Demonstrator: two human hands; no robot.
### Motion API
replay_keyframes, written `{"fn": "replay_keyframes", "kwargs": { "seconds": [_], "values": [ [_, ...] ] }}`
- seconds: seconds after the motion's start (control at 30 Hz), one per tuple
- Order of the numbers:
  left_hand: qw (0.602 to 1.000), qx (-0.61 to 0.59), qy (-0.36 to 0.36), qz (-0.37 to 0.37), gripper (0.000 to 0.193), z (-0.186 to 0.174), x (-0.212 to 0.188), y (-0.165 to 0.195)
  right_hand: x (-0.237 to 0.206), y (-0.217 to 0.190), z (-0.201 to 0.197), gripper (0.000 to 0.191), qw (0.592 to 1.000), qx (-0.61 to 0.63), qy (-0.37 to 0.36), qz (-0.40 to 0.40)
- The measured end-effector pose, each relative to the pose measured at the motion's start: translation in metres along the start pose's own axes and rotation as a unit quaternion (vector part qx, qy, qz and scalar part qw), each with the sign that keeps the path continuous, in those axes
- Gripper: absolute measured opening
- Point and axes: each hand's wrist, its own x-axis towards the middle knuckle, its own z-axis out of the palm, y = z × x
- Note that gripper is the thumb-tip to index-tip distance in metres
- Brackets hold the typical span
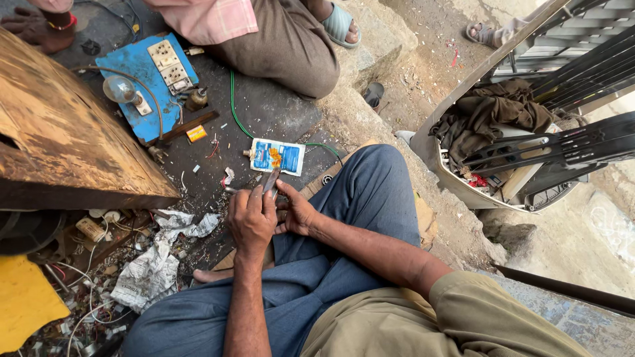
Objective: The person sits cross-legged on the floor and works on a circular motor component with copper windings. They repeatedly pick up the component, wipe it with a cloth, and handle a small packet, occasionally placing the component down and picking it up again.
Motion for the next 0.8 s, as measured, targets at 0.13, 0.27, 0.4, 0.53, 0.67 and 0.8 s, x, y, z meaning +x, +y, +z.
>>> {"fn": "replay_keyframes", "kwargs": {
  "seconds": [0.13,0.27,0.4,0.53,0.67,0.8],
  "values": [
    [1.000,-0.008,0.011,0.010,0.022,0.002,0.001,0.003,0.002,0.002,-0.003,0.094,1.000,0.017,-0.014,0.013],
    [1.000,-0.006,0.006,0.009,0.022,0.005,-0.001,0.003,0.003,0.001,-0.006,0.093,0.997,0.061,-0.021,0.033],
    [1.000,0.007,-0.003,0.017,0.022,0.008,-0.004,0.003,0.002,0.001,-0.007,0.100,0.991,0.100,-0.076,0.043],
    [1.000,0.013,-0.008,0.022,0.023,0.010,-0.006,0.002,0.000,0.002,-0.007,0.106,0.984,0.125,-0.115,0.055],
    [1.000,0.011,-0.011,0.015,0.023,0.011,-0.006,0.001,0.000,0.003,-0.006,0.105,0.995,0.077,-0.056,0.031],
    [1.000,0.009,-0.016,0.009,0.023,0.009,-0.005,0.002,0.001,0.003,-0.006,0.106,0.997,0.060,-0.040,0.017]
  ]
}}
